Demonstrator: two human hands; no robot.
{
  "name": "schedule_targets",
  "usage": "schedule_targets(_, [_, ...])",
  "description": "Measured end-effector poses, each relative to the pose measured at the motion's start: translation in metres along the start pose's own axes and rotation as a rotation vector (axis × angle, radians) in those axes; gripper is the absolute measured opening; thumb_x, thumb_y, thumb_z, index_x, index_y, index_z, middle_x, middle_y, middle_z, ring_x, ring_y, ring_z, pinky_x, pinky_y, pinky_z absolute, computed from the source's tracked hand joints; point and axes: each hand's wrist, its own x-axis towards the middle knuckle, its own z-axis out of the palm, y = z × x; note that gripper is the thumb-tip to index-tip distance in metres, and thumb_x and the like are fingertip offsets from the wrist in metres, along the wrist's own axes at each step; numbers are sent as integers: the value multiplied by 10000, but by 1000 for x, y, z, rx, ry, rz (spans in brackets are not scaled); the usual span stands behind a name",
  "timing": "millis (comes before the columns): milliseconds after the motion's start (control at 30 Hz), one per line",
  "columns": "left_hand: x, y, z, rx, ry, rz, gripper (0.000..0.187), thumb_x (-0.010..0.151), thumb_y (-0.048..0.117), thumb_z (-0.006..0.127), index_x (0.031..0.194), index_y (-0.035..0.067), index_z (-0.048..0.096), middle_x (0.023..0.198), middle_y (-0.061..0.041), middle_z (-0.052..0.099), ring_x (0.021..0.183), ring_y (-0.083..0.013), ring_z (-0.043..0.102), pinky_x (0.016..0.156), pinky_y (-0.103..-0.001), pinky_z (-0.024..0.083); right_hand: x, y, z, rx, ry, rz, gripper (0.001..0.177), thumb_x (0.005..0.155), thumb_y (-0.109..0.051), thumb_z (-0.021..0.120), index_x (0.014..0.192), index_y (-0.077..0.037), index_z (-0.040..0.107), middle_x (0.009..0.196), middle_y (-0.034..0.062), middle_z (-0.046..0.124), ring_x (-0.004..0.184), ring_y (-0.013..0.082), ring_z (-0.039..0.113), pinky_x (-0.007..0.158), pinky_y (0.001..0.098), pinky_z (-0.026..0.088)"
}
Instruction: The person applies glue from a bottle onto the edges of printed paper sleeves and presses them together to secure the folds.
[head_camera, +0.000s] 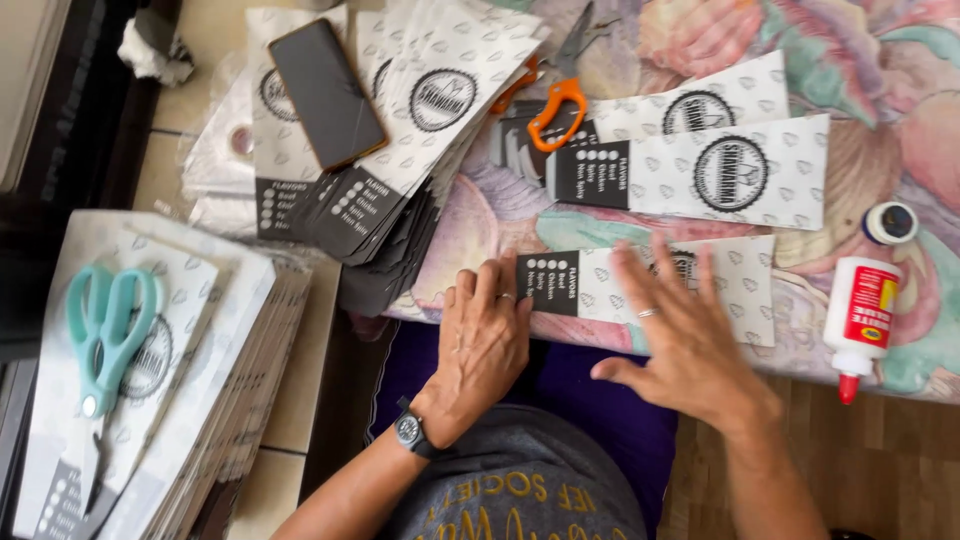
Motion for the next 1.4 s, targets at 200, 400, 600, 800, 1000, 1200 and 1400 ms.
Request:
schedule_targets(200, [-1,0,3,42,32,5,576,1039,296,534,1468,-86,487,1127,-125,483,890,-296,484,704,-428,481,-27,43,-20,-78,-51,346,970,905,-804,75,1646,-188,-38,1724,30,23,1551,420,-12,1229,651,-40])
schedule_targets(400, [2,7,1,7,61,-68,564,1005,287,544,1441,-67,489,1097,-156,533,915,-323,511,750,-466,456,-55,60,-19,-128,33,490,978,1035,-651,264,1628,126,234,1689,279,297,1619,469,-24,1251,662,-84])
schedule_targets(600, [-3,17,28,-281,220,377,508,1019,-30,546,1510,-51,415,1444,-261,469,1298,-420,532,1061,-562,519,-55,0,-6,-99,-14,211,989,921,-744,152,1653,-106,-36,1716,113,59,1563,407,77,1213,695,-20])
schedule_targets(800, [-3,24,37,-293,17,494,570,1091,303,579,1514,-59,454,1599,-247,425,1525,-409,373,1262,-553,329,-109,27,3,-181,-118,537,985,927,-680,292,1642,-41,65,1717,159,52,1589,328,-9,1233,598,-69])
schedule_targets(1000, [-3,22,2,-287,180,498,103,982,-30,595,1040,-31,679,951,-146,634,854,-313,572,655,-413,450,-104,55,-24,-156,317,371,627,1111,-193,509,1574,228,471,1656,421,418,1572,647,233,1206,818,100])
schedule_targets(1200, [36,-40,-43,-557,212,-51,247,1012,80,640,1229,110,526,973,-112,716,674,-322,681,584,-418,481,-41,100,-10,-10,514,168,369,1126,94,661,1490,154,656,1582,377,586,1515,527,524,1291,618,355])
schedule_targets(1400, [77,-128,-33,-234,201,-306,183,986,183,674,1093,34,683,1005,-161,559,664,-475,622,534,-553,477,11,89,2,-58,372,73,469,1007,14,656,1471,67,606,1590,319,525,1526,528,427,1295,678,262])
